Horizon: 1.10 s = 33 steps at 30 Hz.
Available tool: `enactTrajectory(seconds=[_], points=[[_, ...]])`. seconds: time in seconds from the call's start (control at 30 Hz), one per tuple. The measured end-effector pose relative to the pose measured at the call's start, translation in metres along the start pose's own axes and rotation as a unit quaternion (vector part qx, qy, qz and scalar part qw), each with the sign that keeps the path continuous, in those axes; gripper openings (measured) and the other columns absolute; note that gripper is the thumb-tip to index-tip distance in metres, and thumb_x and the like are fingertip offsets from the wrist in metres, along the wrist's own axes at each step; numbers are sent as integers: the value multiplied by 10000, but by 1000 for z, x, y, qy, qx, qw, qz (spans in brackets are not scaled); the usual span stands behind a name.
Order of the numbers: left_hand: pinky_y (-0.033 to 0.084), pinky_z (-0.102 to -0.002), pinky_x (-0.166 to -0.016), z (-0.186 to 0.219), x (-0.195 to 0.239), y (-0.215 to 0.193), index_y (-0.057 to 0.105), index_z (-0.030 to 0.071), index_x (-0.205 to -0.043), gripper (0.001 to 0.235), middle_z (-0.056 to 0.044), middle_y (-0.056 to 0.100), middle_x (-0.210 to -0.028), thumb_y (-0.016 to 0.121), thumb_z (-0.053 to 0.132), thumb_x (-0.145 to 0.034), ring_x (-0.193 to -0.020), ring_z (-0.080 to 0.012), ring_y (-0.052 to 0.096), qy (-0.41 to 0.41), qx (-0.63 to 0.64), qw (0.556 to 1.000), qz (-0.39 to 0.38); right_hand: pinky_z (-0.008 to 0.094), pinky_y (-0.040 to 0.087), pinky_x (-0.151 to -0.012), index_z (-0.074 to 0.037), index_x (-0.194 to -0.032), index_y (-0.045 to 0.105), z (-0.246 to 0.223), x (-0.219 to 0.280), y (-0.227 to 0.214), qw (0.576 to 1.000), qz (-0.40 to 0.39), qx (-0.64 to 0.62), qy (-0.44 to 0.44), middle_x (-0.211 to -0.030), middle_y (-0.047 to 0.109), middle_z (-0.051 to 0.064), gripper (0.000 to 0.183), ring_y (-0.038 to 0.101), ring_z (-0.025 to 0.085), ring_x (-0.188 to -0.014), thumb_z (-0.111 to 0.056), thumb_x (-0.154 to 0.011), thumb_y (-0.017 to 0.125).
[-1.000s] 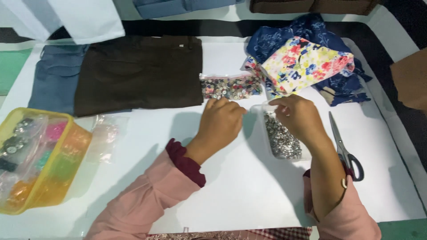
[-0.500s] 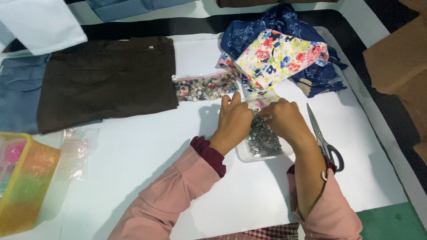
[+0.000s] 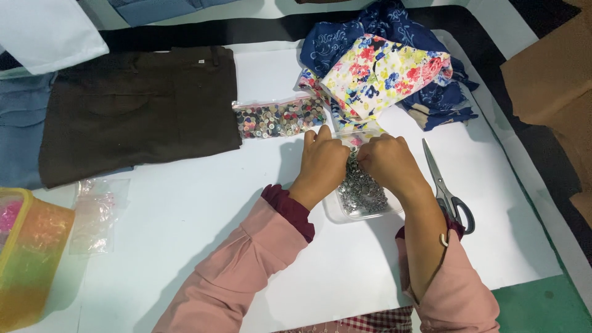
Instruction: The person sorts small metal buttons from a clear plastic container onto a white table. They pick up the buttons, place them into small clear plastic bags, and then put the filled bags into a yellow plastic organizer box.
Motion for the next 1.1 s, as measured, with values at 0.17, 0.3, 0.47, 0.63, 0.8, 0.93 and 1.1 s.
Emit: enactTrajectory(seconds=[0.17,0.3,0.47,0.63,0.8,0.93,1.1], points=[[305,-463,-842,-8,3,10,742,87,-700,76,-79,497,-604,764,40,-756,-855,-239,449,-7,18,1000,5,363,532,-771,-112,-911,828,0,0,-2,1000,-3,-12,-9,-752,751,108,87,681,261,-747,-121,-839,779],[331,-469,-861,-6,4,-1,756,94,-797,17,-80,612,-694,754,78,-794,-876,-238,509,-10,33,999,12,353,552,-741,-60,-966,813,2,-2,-5,999,10,-42,-9,-769,754,129,123,701,266,-756,-86,-866,747],[365,-429,-866,-7,13,-27,734,148,-874,52,-29,652,-764,755,168,-831,-872,-211,541,25,48,992,112,355,570,-732,-41,-999,805,2,1,-13,996,41,-73,-15,-797,753,133,153,712,265,-779,-82,-859,761],[394,-365,-827,-22,41,-57,713,244,-917,111,73,709,-831,770,213,-827,-841,-150,555,27,55,979,196,337,579,-717,-38,-996,799,-13,8,-24,991,80,-106,-26,-811,749,119,151,722,246,-800,-87,-854,779],[441,-327,-811,-50,81,-93,727,252,-898,154,99,749,-832,813,177,-794,-848,-147,620,-45,120,977,173,342,587,-726,-92,-989,793,-37,12,-24,950,176,-250,-61,-804,728,84,105,712,242,-786,-112,-886,796],[463,-297,-789,-76,118,-98,739,267,-880,154,110,760,-821,818,170,-790,-834,-131,649,-89,122,978,147,314,589,-680,-100,-953,784,-87,20,-18,934,181,-299,-79,-777,726,85,78,701,228,-733,-119,-877,796],[491,-295,-806,-100,146,-98,778,235,-927,131,66,781,-830,781,145,-832,-860,-150,664,-198,156,967,49,331,595,-585,-81,-946,778,-139,33,10,919,111,-367,-92,-764,735,128,71,711,251,-686,-87,-879,753]])
Point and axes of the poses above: each hand's wrist, its own x-axis away from the middle knuckle, its own y-axis out of the palm, z = x × y, the point moved 6 cm from there along -x, towards the middle knuckle
